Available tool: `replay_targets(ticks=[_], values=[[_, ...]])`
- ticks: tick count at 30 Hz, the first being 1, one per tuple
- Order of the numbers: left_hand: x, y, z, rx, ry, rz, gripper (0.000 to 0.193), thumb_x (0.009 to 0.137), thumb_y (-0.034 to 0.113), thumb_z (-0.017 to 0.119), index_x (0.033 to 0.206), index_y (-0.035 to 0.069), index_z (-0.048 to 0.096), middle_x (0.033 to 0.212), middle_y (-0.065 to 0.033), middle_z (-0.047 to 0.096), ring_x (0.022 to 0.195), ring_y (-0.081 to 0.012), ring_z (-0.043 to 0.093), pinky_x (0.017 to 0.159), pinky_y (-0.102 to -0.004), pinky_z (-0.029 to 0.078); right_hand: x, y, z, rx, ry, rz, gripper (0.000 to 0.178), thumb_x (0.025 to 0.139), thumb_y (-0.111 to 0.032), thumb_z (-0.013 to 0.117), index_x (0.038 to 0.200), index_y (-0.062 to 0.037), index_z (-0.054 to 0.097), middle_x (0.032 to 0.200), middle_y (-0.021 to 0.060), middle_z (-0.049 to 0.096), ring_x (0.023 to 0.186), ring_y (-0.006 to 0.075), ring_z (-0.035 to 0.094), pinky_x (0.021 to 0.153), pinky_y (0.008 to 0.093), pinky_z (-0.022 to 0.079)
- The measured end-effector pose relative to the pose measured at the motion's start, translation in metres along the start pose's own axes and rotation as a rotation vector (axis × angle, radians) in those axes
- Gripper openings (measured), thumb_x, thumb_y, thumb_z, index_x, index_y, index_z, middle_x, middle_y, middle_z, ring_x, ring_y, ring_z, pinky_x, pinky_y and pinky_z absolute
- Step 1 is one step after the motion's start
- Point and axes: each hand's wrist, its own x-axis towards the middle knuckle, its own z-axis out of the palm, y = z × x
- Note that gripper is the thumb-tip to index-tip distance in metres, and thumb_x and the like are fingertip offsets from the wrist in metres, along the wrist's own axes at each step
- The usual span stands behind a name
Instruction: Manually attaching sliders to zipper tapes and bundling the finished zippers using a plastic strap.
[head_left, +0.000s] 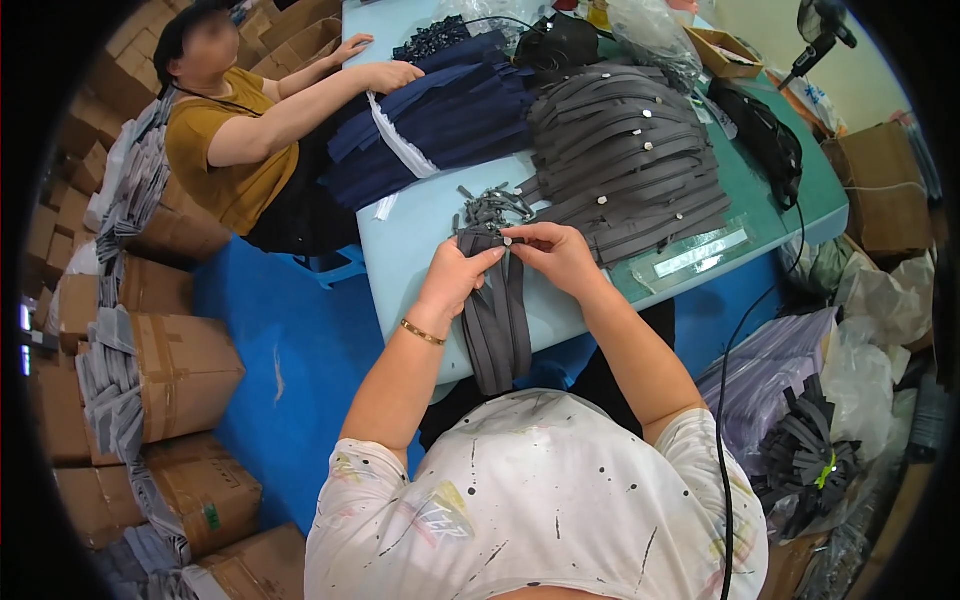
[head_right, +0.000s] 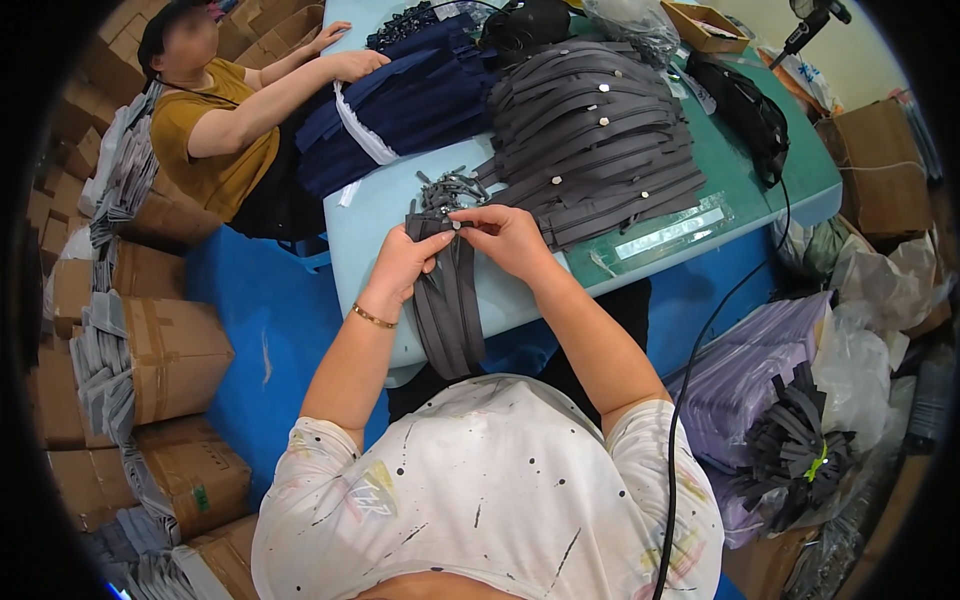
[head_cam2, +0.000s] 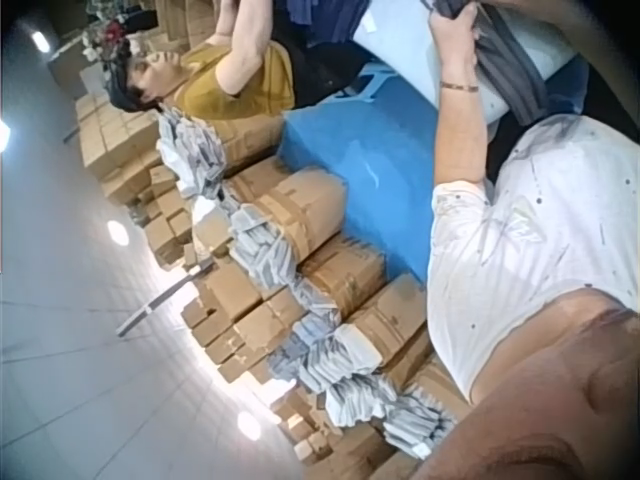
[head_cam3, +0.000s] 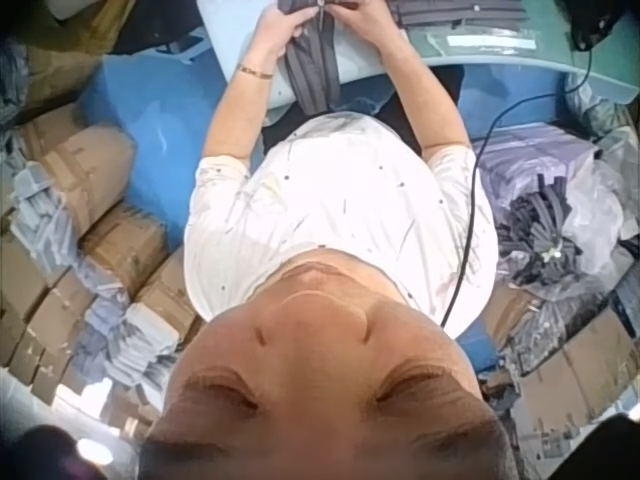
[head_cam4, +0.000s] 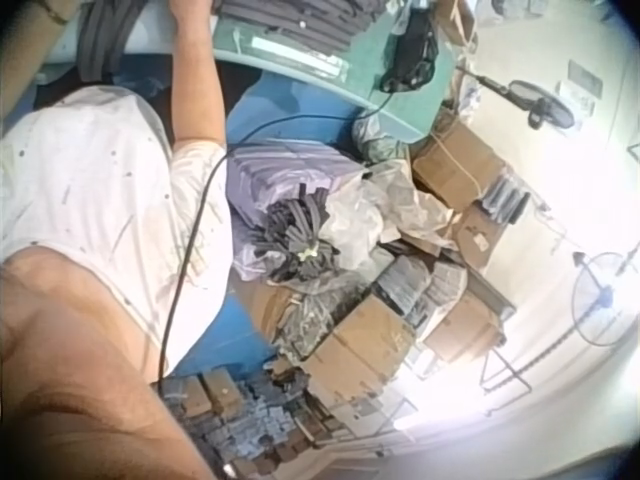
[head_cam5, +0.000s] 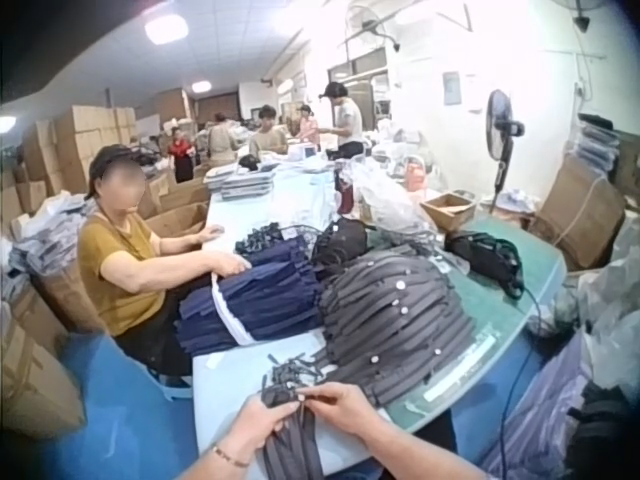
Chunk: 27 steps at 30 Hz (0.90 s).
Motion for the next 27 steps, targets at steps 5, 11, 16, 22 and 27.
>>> replay_targets(ticks=[5, 11, 16, 22, 27], values=[[-0.001, -0.001, 0.0, -0.012, -0.003, 0.003, 0.014, 0.076, 0.008, 0.069, 0.085, 0.003, 0.06, 0.067, 0.0015, 0.056, 0.046, -0.0043, 0.04, 0.041, -0.0186, 0.032, -0.002, -0.005, 0.0, 0.005, 0.005, 0.033, 0.024, 0.08, 0.0, 0.063, 0.103, -0.0055, 0.067, 0.088, 0.0031, 0.066, 0.077, 0.0054, 0.058, 0.07, 0.0197, 0.047], [-0.003, 0.0, 0.002, -0.018, 0.018, -0.009, 0.014, 0.076, 0.008, 0.069, 0.085, 0.003, 0.06, 0.067, 0.0007, 0.056, 0.046, -0.0044, 0.041, 0.04, -0.0189, 0.032, -0.003, -0.009, 0.0, 0.008, 0.004, 0.069, 0.024, 0.081, -0.001, 0.062, 0.104, -0.0048, 0.067, 0.087, 0.0021, 0.066, 0.076, 0.0052, 0.058, 0.07, 0.0196, 0.047], [-0.001, 0.0, 0.0, 0.004, 0.022, -0.015, 0.015, 0.077, 0.009, 0.07, 0.086, 0.003, 0.06, 0.068, 0.0006, 0.057, 0.046, -0.0047, 0.041, 0.04, -0.0191, 0.032, -0.002, -0.01, -0.002, -0.013, -0.027, 0.068, 0.024, 0.081, -0.002, 0.062, 0.104, -0.0036, 0.066, 0.086, 0.0022, 0.066, 0.077, 0.0049, 0.058, 0.069, 0.0193, 0.047], [-0.005, 0.005, 0.004, 0.08, 0.03, 0.006, 0.019, 0.076, 0.014, 0.071, 0.087, 0.002, 0.061, 0.067, 0.0011, 0.056, 0.044, -0.0052, 0.04, 0.039, -0.0196, 0.032, 0.001, -0.005, -0.002, 0.116, -0.001, 0.013, 0.025, 0.082, -0.001, 0.062, 0.106, -0.0016, 0.064, 0.089, 0.0027, 0.065, 0.08, 0.0059, 0.058, 0.072, 0.0198, 0.047], [-0.008, 0.008, 0.01, 0.066, -0.031, -0.018, 0.015, 0.076, 0.013, 0.07, 0.084, 0.003, 0.062, 0.066, 0.0011, 0.056, 0.042, -0.0057, 0.04, 0.038, -0.0204, 0.031, 0.002, -0.001, -0.003, 0.088, -0.007, -0.093, 0.024, 0.082, -0.002, 0.062, 0.106, -0.0033, 0.065, 0.09, 0.0017, 0.06, 0.083, 0.0073, 0.057, 0.073, 0.0206, 0.045]])
